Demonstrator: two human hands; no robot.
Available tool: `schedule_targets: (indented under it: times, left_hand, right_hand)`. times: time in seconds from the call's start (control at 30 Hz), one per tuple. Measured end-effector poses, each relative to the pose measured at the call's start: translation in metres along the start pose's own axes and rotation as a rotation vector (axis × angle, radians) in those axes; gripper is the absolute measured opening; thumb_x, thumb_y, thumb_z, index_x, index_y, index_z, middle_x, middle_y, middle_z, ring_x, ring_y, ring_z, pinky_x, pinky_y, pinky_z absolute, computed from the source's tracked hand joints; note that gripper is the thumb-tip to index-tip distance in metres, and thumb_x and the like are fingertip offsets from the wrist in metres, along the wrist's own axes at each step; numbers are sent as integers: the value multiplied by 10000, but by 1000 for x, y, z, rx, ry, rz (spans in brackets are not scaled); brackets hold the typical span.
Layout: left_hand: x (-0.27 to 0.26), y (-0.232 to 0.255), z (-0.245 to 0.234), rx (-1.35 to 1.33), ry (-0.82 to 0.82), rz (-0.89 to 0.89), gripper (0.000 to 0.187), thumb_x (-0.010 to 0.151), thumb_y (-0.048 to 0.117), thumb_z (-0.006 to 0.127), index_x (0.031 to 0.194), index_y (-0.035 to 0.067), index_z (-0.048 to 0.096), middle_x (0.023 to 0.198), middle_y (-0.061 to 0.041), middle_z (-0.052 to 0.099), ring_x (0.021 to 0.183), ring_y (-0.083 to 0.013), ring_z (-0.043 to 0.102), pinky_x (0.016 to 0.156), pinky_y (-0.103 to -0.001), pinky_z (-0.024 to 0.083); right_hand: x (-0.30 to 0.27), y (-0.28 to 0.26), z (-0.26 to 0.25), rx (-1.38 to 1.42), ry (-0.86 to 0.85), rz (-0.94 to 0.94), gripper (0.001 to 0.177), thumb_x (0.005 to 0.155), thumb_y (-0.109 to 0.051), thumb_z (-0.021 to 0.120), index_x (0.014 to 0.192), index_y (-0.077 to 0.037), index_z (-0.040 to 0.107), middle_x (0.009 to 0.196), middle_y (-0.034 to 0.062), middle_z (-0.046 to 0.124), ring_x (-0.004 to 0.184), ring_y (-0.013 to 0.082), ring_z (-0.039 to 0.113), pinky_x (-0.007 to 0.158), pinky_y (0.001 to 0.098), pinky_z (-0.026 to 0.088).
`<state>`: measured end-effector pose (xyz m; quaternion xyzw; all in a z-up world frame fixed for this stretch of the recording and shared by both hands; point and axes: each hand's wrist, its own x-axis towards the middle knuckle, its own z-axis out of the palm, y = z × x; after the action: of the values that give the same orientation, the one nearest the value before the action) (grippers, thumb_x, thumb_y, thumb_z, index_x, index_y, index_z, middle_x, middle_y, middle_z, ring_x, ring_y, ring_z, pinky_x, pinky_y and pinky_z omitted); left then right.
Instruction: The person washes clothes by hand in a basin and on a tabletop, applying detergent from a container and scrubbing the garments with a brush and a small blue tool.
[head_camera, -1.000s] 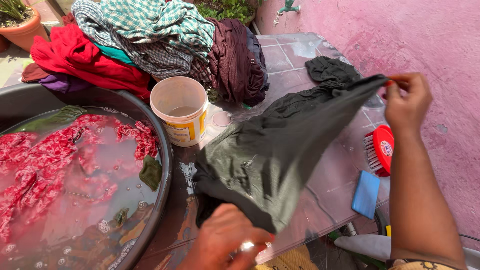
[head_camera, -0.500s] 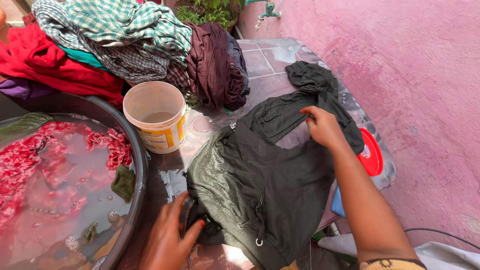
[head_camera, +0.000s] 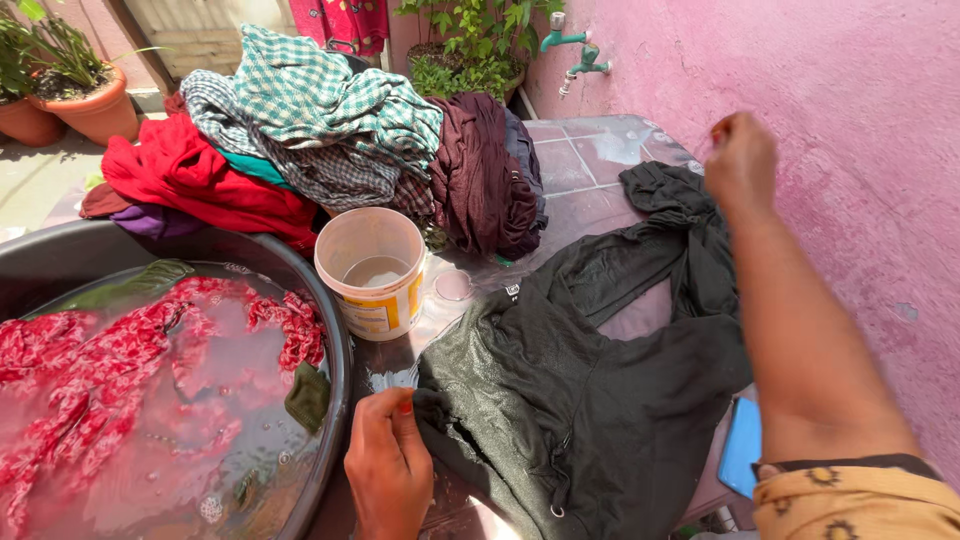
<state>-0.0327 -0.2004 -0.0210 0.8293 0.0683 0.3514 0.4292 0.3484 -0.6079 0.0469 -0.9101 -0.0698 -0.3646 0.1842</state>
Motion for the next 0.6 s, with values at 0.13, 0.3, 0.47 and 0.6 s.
schedule_targets:
  times: [0.13, 0.3, 0.47, 0.6]
  left_hand:
    - [5, 0, 3, 161, -74, 105, 290, 846, 45, 633, 1129, 101, 663, 1241, -218, 599, 1024, -356, 615, 778, -410, 521]
    - [-10, -13, 4, 189, -464, 217, 430, 697, 38, 669, 1109, 155, 703, 1239, -119, 617, 1137, -338, 585, 902, -495, 451]
    - [-34, -23, 11, 157, -626, 424, 434, 754, 71, 671, 1179, 149, 708, 1171, -96, 635, 1125, -282, 594, 904, -491, 401]
    - [-42, -43, 8, 180, -613, 382, 350, 768, 78, 679, 1105, 160, 732, 1031, -29, 667, 1086, -242, 632, 913, -436, 421]
  right_hand:
    - [11, -1, -42, 72, -396, 14, 230, 917, 12, 620, 1115, -62, 709, 1047, 162, 748, 970, 317, 734, 835, 424, 556]
    - [-57, -32, 24, 21, -744, -239, 404, 812, -77, 746, 1208, -157, 732, 1160, 119, 750, 1069, 345, 690, 893, 445, 533]
    - [-96, -67, 56, -15, -795, -322, 192, 826, -157, 784, 1011, -108, 768, 1060, 112, 764, 1053, 324, 703, 911, 429, 543]
    - [-74, -36, 9, 171, -639, -101, 155, 866, -106, 759, 1013, -57, 744, 961, 145, 773, 893, 251, 767, 780, 379, 582]
